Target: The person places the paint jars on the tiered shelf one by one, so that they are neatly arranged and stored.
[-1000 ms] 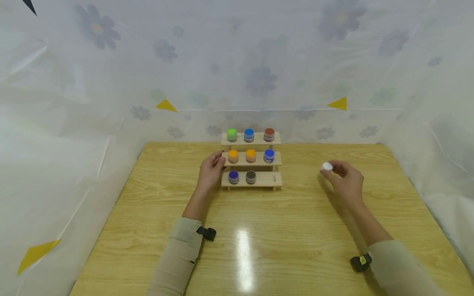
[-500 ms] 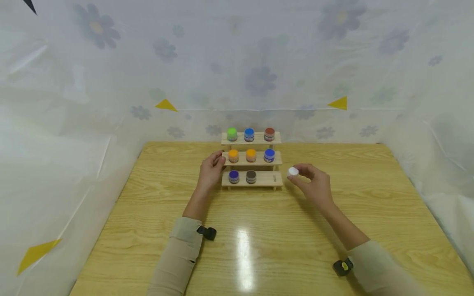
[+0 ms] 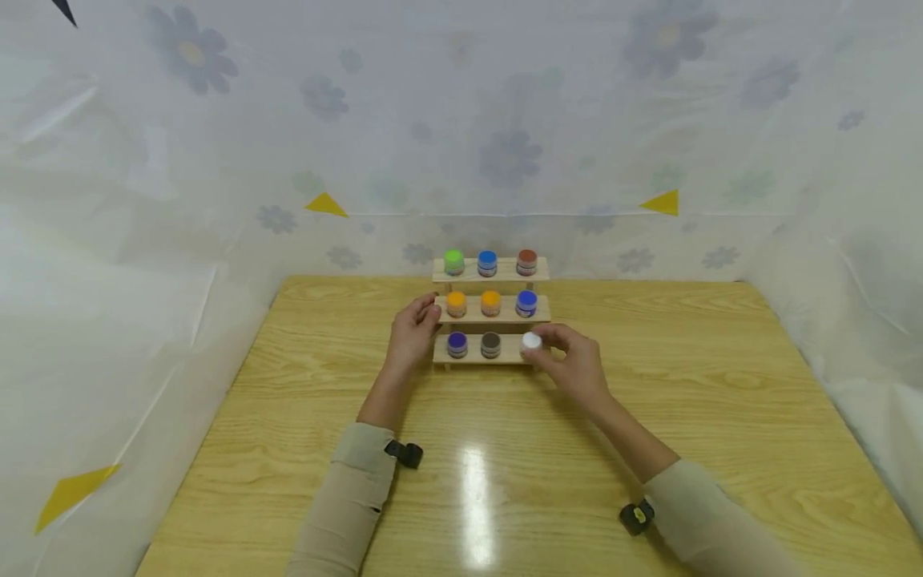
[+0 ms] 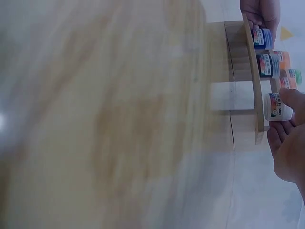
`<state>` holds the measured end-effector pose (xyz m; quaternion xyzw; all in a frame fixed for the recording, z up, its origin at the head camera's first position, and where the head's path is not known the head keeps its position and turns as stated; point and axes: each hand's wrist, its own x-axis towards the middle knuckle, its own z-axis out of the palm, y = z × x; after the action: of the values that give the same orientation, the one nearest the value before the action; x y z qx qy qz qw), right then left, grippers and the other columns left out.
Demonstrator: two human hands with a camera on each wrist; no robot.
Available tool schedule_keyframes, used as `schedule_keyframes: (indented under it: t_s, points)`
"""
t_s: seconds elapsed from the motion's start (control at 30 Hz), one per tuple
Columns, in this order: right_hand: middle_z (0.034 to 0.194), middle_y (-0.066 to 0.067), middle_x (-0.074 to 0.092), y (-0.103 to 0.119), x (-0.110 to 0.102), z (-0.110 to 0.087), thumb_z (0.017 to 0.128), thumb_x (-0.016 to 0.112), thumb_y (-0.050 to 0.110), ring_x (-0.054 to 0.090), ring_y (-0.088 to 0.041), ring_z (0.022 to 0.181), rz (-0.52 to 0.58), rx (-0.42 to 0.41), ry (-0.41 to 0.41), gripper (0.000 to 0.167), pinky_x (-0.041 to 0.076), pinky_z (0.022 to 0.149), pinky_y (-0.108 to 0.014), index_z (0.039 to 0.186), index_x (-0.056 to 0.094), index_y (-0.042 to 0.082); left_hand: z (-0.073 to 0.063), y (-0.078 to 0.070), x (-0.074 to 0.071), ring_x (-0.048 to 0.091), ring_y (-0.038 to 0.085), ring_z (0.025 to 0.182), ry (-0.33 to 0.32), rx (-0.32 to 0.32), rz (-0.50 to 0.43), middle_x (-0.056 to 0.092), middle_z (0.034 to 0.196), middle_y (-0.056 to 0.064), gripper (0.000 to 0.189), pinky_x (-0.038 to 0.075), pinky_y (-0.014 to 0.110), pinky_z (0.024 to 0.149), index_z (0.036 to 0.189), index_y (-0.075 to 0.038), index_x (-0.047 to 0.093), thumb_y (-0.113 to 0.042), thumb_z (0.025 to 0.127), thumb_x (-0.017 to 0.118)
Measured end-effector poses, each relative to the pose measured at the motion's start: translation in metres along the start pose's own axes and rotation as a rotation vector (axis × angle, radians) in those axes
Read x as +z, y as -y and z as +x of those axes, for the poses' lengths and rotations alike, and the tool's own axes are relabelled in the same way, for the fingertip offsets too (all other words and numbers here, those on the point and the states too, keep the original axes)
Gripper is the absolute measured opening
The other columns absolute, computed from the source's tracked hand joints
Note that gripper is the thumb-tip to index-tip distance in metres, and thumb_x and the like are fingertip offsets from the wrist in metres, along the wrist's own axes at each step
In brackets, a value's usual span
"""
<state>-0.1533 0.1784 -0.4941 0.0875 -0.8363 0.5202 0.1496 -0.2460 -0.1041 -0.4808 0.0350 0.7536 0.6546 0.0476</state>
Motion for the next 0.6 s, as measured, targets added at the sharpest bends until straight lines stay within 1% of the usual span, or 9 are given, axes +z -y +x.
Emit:
schedule_keyframes:
  t_s: [0.13, 0.27, 0.47, 0.6]
  points:
    - [0.123, -0.012, 0.075, 0.0033, 0.0031, 0.0010, 0.088, 0.088, 0.009, 0.071, -0.030, 0.111, -0.014, -0.005, -0.008, 0.037, 0.062, 0.097, -0.050, 0.122, 0.075, 0.004, 0.0008, 0.0016, 0.0026, 0.058, 0.031, 0.137, 0.004, 0.007, 0.003, 0.061, 0.147, 0.020, 0.046, 0.057, 0.039, 0.109, 0.156, -0.005, 0.052, -0.022, 0.113, 0.055]
    - [0.121, -0.011, 0.076, 0.0041, 0.0045, 0.0028, 0.088, 0.088, 0.009, 0.072, -0.029, 0.109, -0.016, 0.009, -0.011, 0.036, 0.062, 0.096, -0.049, 0.122, 0.075, 0.004, 0.0018, 0.0014, 0.0036, 0.058, 0.032, 0.138, 0.015, 0.014, -0.010, 0.058, 0.150, 0.020, 0.047, 0.057, 0.042, 0.109, 0.157, -0.004, 0.050, -0.022, 0.113, 0.054]
    - [0.120, -0.010, 0.076, 0.0033, 0.0064, 0.0039, 0.090, 0.087, 0.010, 0.071, -0.028, 0.109, -0.008, 0.016, -0.004, 0.035, 0.062, 0.095, -0.048, 0.122, 0.075, 0.005, 0.0021, 0.0009, 0.0028, 0.059, 0.031, 0.136, 0.013, 0.019, -0.002, 0.059, 0.150, 0.020, 0.047, 0.057, 0.042, 0.109, 0.156, -0.004, 0.052, -0.022, 0.113, 0.055]
    - [0.121, -0.013, 0.075, 0.0017, 0.0072, 0.0038, 0.090, 0.086, 0.010, 0.072, -0.030, 0.110, -0.013, 0.018, -0.002, 0.035, 0.062, 0.096, -0.049, 0.123, 0.074, 0.003, 0.0015, 0.0011, 0.0025, 0.059, 0.031, 0.137, 0.015, 0.016, 0.000, 0.058, 0.151, 0.020, 0.047, 0.057, 0.042, 0.109, 0.156, -0.003, 0.050, -0.022, 0.113, 0.055]
